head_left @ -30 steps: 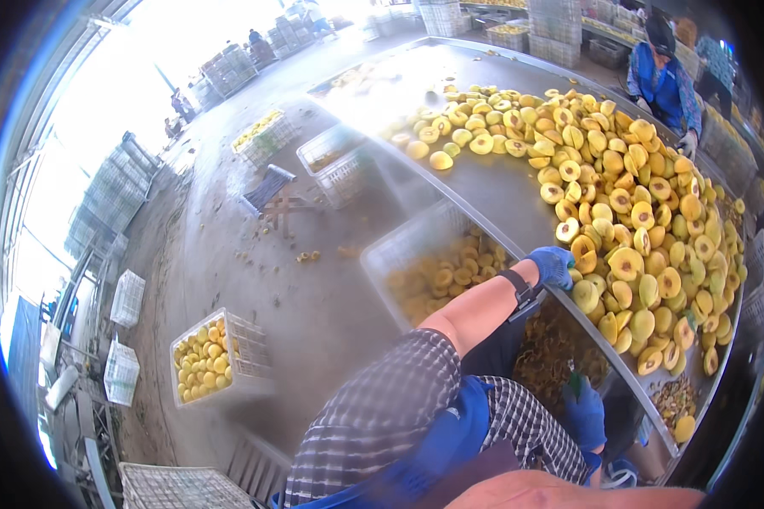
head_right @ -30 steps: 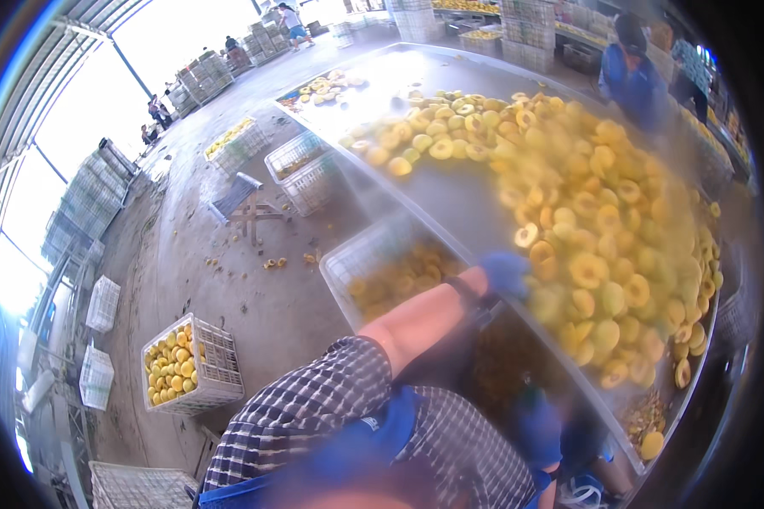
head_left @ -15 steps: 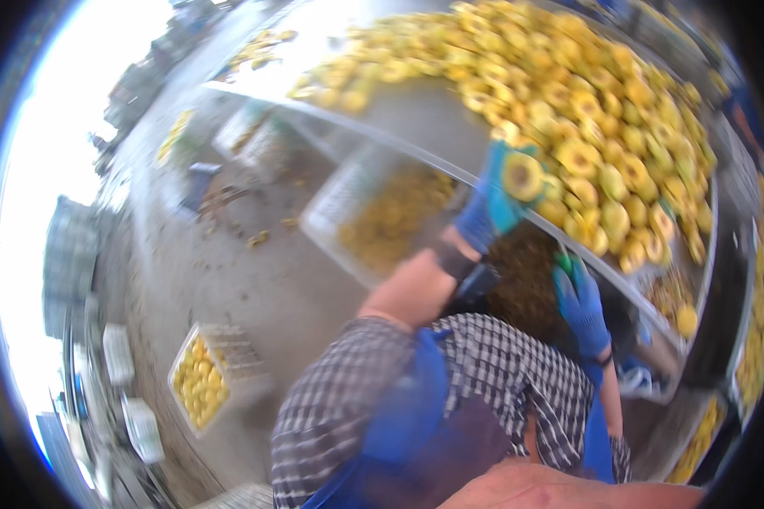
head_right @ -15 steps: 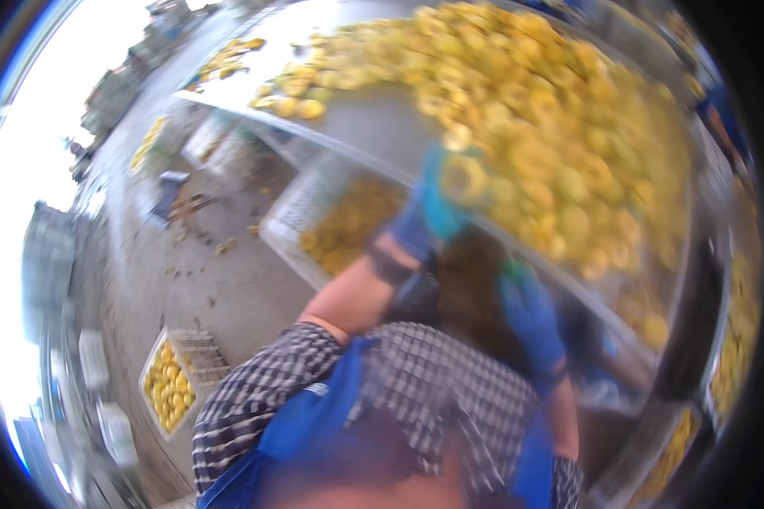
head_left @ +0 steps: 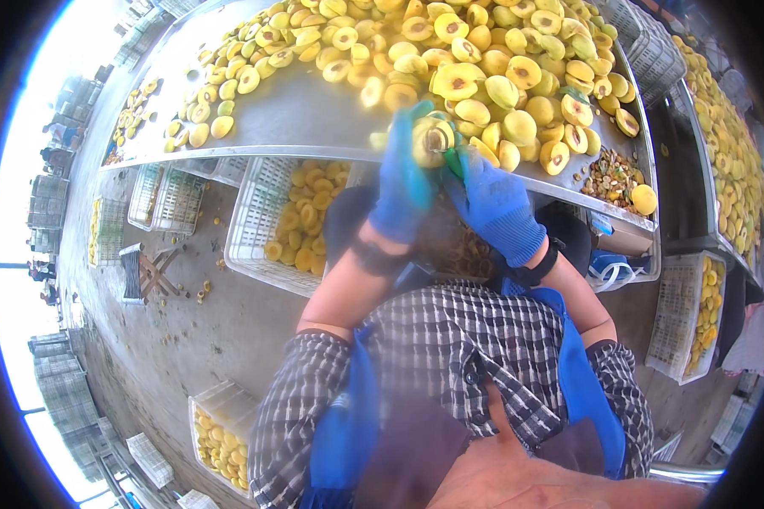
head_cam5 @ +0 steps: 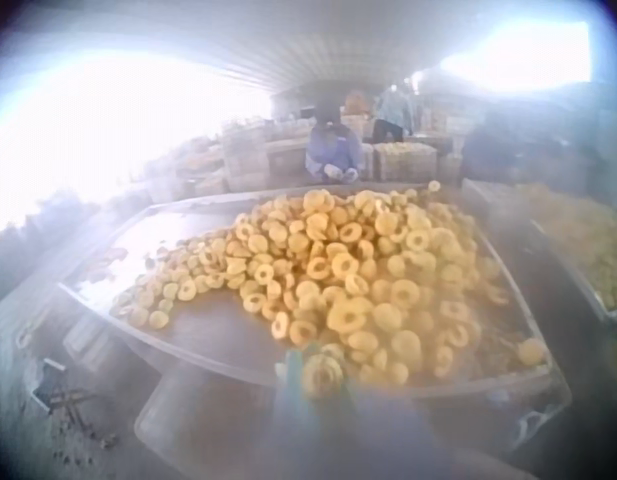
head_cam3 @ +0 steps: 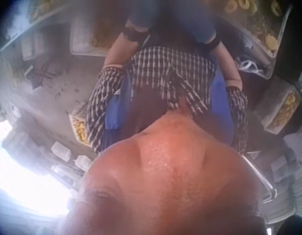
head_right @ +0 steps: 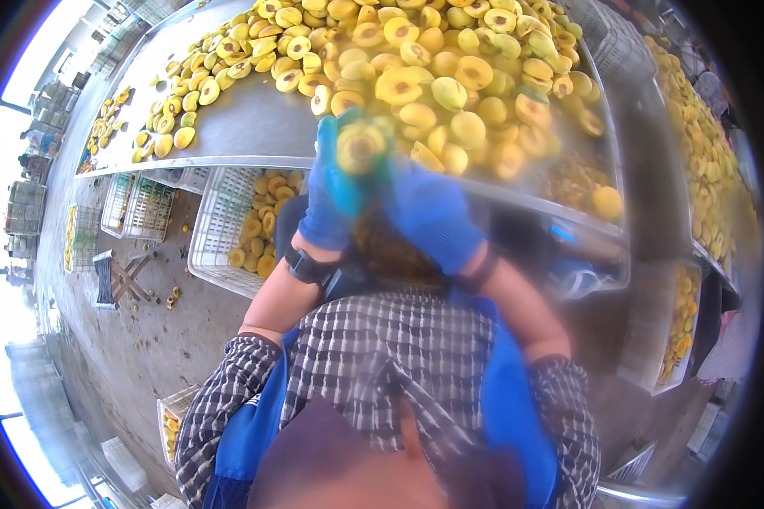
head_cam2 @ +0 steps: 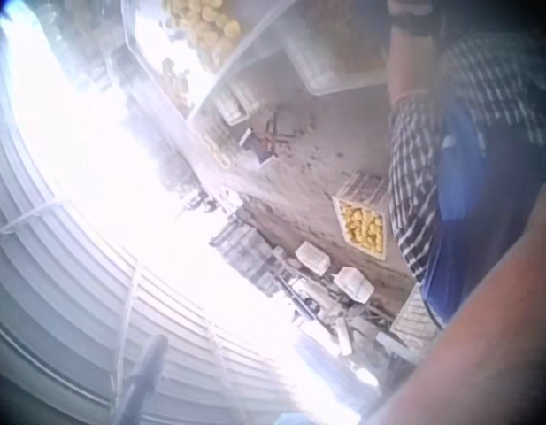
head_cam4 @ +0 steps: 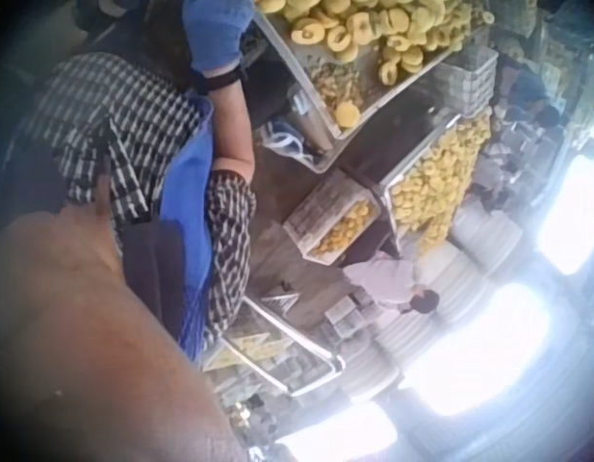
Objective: Removing pits from apricot halves using a manual pitting tool.
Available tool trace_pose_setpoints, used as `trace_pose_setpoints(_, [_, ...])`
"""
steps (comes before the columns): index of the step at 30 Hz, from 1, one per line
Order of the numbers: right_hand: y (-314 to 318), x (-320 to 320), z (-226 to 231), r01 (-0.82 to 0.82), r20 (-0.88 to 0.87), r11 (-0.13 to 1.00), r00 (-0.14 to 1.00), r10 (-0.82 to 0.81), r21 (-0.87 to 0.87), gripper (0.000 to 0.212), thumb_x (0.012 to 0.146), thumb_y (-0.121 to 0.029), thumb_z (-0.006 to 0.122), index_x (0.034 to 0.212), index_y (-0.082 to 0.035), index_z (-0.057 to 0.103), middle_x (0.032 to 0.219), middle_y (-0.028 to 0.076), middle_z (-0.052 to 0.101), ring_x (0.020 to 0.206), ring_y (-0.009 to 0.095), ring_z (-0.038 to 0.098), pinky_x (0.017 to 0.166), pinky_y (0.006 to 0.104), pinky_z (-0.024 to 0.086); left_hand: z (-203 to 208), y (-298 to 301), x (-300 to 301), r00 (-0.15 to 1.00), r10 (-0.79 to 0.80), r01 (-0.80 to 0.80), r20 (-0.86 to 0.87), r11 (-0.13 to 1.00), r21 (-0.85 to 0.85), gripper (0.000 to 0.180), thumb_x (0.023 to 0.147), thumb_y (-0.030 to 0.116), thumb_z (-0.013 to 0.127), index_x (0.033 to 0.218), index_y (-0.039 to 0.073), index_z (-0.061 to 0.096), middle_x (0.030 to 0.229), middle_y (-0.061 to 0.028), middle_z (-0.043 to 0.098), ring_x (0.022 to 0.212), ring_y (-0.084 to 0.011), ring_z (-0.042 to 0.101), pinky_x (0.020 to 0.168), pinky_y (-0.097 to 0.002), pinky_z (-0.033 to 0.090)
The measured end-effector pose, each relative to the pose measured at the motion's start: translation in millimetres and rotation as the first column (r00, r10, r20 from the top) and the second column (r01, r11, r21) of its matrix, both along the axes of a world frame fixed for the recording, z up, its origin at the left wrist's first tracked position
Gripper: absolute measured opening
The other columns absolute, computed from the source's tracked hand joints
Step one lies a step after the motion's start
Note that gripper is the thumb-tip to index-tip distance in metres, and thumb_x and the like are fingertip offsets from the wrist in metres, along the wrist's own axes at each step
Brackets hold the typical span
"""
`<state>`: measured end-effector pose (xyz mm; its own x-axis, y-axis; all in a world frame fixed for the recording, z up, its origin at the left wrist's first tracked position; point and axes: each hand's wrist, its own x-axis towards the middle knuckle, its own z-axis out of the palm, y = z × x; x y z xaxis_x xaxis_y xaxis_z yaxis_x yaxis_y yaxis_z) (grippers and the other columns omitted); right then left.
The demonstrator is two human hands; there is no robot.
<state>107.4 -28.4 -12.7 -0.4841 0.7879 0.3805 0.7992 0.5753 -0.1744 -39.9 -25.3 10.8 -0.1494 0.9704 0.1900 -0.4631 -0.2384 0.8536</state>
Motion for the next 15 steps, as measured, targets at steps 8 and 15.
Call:
trace_pose_setpoints(8, [4, 11, -5, -0.143, 0.068, 0.988, 0.988, 0.139, 0.057, 0.036, 0.091, -0.031, 0.059, 0.108, -0.002, 0.049, 0.084, 0.017, 0.063, 0.073, 0.034, 0.064, 0.060, 0.0425, 0.050, -17, 8, -15, 0.568, 0.384, -0.153, -0.728, 0.918, 0.365, 0.032, 0.094, 0.020, 0.056, 0.120, 0.001, 0.051, 0.110, -0.0143, 0.063, 0.094, -0.0266, 0.062, 0.083, -0.0343, 0.049])
trace_pose_setpoints(15, [6, 1, -13, -0.174, -0.130, 0.983, 0.978, 0.165, -0.065, 0.029, 0.089, -0.023, 0.058, 0.109, -0.003, 0.049, 0.083, 0.018, 0.063, 0.073, 0.034, 0.064, 0.061, 0.0432, 0.050, -16, 14, 1, 0.935, 0.209, -0.197, -0.285, 0.978, 0.071, 0.022, 0.096, 0.020, 0.053, 0.110, 0.004, 0.058, 0.099, -0.0047, 0.056, 0.078, -0.0128, 0.053, 0.073, -0.0263, 0.049])
